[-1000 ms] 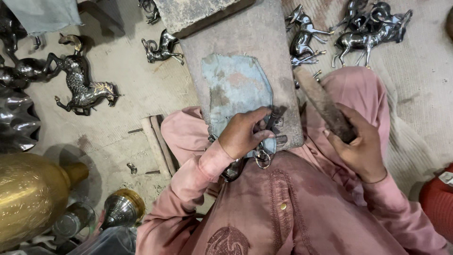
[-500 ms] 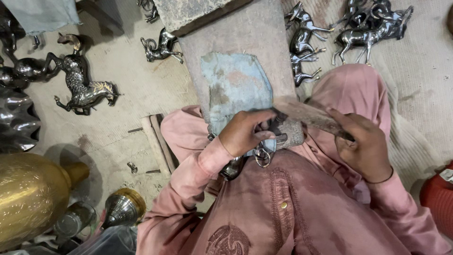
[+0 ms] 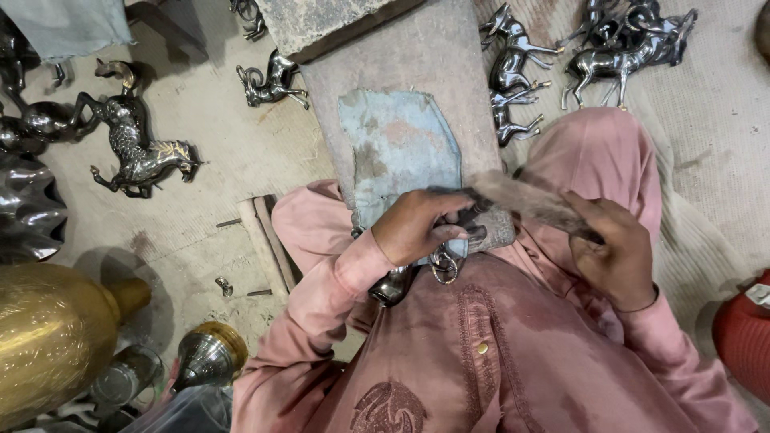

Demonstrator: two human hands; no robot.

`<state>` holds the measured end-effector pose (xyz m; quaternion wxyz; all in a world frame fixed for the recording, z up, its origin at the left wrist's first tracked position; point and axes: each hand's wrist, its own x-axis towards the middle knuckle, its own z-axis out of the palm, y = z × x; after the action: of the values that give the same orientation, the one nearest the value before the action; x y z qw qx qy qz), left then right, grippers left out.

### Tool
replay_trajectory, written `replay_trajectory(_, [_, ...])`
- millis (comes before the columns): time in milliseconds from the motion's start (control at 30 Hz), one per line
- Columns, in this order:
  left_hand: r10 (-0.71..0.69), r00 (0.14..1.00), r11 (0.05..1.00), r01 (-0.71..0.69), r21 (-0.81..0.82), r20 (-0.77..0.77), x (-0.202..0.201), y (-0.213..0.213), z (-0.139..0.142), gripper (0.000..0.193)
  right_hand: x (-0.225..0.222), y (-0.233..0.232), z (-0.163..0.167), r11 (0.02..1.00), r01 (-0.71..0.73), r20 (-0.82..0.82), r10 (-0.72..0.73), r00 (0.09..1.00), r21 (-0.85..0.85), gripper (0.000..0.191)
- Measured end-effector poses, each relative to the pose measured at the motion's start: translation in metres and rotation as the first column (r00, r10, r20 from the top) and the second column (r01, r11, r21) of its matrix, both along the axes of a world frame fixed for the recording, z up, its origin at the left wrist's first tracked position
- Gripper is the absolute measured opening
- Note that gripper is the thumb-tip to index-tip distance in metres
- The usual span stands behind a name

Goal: The person sits on the floor and uses a hammer to strike a small metal figurine placed on a wooden block. They repeatedly reposition the figurine and hammer different parts of it, then set it aside and pick up another figurine to continue the process.

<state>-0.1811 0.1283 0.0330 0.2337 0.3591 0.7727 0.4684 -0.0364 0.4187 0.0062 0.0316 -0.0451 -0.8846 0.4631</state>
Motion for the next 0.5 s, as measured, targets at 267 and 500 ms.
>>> replay_trajectory(267, [0.031,0.999,0.999,-0.030,-0.032,0.025,0.005,-0.003,-0.004,0.049,-0.001,0.003,0.003,0.993,0.098,0.056,-0.094,0.994,-0.073,0.058])
replay_trajectory(500, [0.061,0.998,0.997,-0.061,-0.047,-0.004,0.010,-0.006,-0.001,0.050,-0.014,-0.009,0.026,0.998,0.064,-0.030,-0.064,0.997,-0.018,0.059])
